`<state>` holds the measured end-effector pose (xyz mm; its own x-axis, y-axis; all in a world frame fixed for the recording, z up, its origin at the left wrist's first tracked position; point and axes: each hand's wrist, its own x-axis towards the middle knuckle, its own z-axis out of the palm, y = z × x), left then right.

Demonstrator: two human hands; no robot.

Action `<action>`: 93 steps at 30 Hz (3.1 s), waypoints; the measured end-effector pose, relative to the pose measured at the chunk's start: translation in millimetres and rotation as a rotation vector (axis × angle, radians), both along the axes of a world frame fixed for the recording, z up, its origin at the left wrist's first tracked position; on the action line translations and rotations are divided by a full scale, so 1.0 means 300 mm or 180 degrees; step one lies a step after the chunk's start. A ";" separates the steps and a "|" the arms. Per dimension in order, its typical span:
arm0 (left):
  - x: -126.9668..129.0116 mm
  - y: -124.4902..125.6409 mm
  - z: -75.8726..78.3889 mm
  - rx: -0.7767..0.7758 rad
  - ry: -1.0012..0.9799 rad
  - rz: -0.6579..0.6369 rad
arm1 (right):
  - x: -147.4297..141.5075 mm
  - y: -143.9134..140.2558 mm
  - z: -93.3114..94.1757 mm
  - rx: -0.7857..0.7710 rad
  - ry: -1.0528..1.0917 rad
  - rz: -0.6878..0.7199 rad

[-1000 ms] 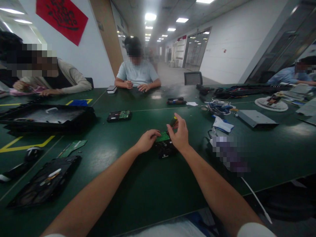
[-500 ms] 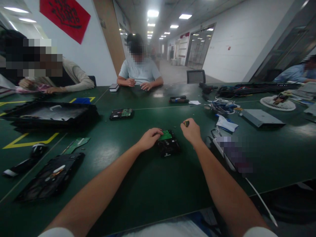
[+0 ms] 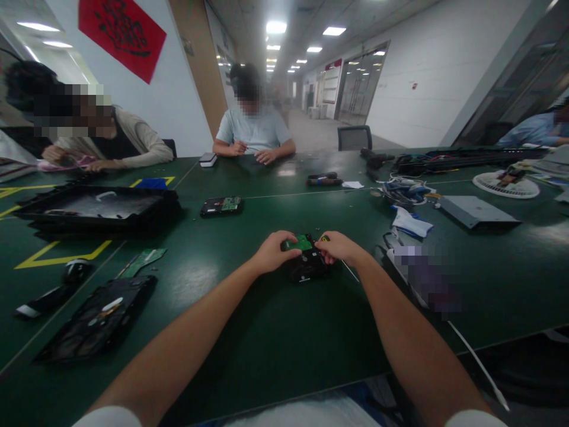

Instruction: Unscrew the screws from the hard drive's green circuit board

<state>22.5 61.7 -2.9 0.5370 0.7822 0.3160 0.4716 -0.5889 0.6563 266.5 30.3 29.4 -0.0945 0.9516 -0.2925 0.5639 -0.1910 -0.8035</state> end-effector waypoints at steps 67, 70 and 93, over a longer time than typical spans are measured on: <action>0.000 0.085 0.023 -0.0602 -0.0128 -0.0863 | 0.073 0.166 -0.119 0.1693 -0.2017 -0.0252; 0.003 0.086 0.019 -0.0655 -0.0134 -0.0810 | 0.069 0.157 -0.116 0.1695 -0.2140 -0.0218; 0.029 0.070 0.019 -0.0528 -0.0173 -0.0578 | -0.029 0.056 -0.036 0.2144 -0.1896 0.0497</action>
